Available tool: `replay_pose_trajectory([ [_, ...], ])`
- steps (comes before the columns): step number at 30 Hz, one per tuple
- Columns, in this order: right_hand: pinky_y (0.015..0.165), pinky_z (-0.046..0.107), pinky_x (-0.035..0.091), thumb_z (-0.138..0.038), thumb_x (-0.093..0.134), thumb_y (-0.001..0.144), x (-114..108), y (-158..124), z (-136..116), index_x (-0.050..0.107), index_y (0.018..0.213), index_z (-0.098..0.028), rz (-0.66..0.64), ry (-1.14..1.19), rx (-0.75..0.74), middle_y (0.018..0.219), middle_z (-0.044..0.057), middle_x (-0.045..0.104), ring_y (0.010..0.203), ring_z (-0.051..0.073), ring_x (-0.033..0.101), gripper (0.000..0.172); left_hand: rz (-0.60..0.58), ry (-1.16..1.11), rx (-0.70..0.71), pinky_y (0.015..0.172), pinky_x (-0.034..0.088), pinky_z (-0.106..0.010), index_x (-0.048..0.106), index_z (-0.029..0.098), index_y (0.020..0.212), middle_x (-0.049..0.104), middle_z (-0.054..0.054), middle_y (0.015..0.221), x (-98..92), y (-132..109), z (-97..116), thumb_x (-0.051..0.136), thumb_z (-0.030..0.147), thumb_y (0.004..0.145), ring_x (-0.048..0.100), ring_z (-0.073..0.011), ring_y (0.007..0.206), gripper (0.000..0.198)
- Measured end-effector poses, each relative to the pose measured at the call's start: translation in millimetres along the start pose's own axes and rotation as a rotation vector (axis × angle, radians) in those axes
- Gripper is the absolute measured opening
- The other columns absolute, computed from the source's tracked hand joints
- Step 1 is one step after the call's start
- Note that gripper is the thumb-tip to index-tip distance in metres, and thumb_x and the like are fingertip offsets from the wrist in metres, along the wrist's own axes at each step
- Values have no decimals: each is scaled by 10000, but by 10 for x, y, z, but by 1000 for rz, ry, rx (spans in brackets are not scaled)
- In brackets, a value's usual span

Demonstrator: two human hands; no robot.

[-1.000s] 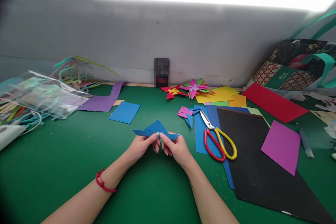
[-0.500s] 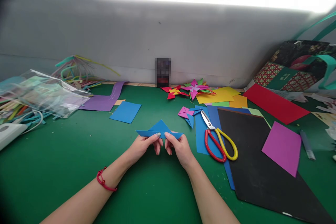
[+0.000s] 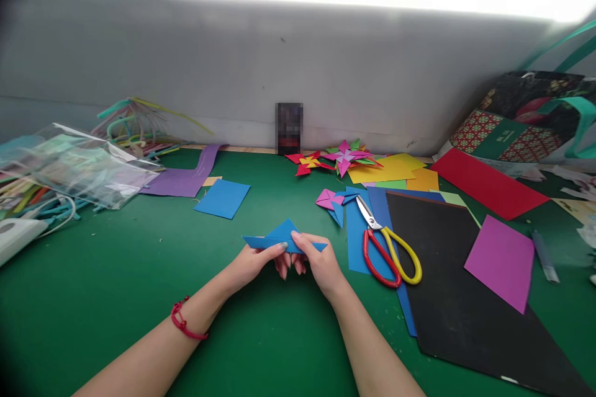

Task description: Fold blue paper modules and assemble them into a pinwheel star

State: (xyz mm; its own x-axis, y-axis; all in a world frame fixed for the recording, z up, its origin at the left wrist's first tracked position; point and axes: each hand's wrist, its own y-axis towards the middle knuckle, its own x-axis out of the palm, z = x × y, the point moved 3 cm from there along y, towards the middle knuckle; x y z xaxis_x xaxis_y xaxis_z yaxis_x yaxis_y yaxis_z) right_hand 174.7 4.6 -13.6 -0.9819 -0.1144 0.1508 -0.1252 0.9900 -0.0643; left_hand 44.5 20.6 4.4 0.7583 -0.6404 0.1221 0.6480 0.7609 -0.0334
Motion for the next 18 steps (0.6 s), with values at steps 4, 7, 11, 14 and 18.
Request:
replay_pose_trajectory([
  [4, 377, 209, 300, -355, 450, 852, 17, -7, -19, 538, 510, -138, 19, -35, -28, 457, 3, 532, 357, 69, 417, 414, 32, -40, -5, 616, 450, -261, 593, 103, 629, 611, -55, 601, -6, 9, -2, 351, 364, 864, 562, -128, 535, 427],
  [7, 401, 212, 314, -337, 489, 835, 41, -23, -56, 522, 535, -151, 11, -39, -44, 464, -14, 517, 376, 74, 421, 354, 30, -77, 1, 610, 448, -265, 591, 101, 629, 612, -61, 617, -12, 15, -10, 325, 371, 872, 562, -130, 532, 450],
  [11, 446, 223, 336, -309, 522, 818, 70, -43, -107, 519, 563, -156, -44, -63, -52, 501, -16, 518, 425, 87, 442, 298, 9, -95, -1, 617, 448, -276, 604, 93, 633, 616, -76, 641, -23, 14, -20, 304, 377, 876, 564, -140, 554, 480],
  [14, 464, 230, 342, -307, 501, 830, 72, -47, -127, 525, 564, -152, -72, -80, -53, 525, -7, 524, 443, 91, 446, 310, 15, -102, -5, 616, 449, -278, 609, 95, 644, 614, -73, 641, -27, 16, -22, 308, 379, 874, 564, -142, 557, 474],
  [18, 468, 232, 342, -308, 505, 828, 69, -52, -132, 528, 574, -152, -85, -94, -52, 535, -8, 518, 449, 92, 444, 300, 34, -113, 1, 605, 450, -280, 605, 96, 641, 608, -70, 614, -27, 24, -28, 308, 379, 874, 560, -144, 547, 473],
])
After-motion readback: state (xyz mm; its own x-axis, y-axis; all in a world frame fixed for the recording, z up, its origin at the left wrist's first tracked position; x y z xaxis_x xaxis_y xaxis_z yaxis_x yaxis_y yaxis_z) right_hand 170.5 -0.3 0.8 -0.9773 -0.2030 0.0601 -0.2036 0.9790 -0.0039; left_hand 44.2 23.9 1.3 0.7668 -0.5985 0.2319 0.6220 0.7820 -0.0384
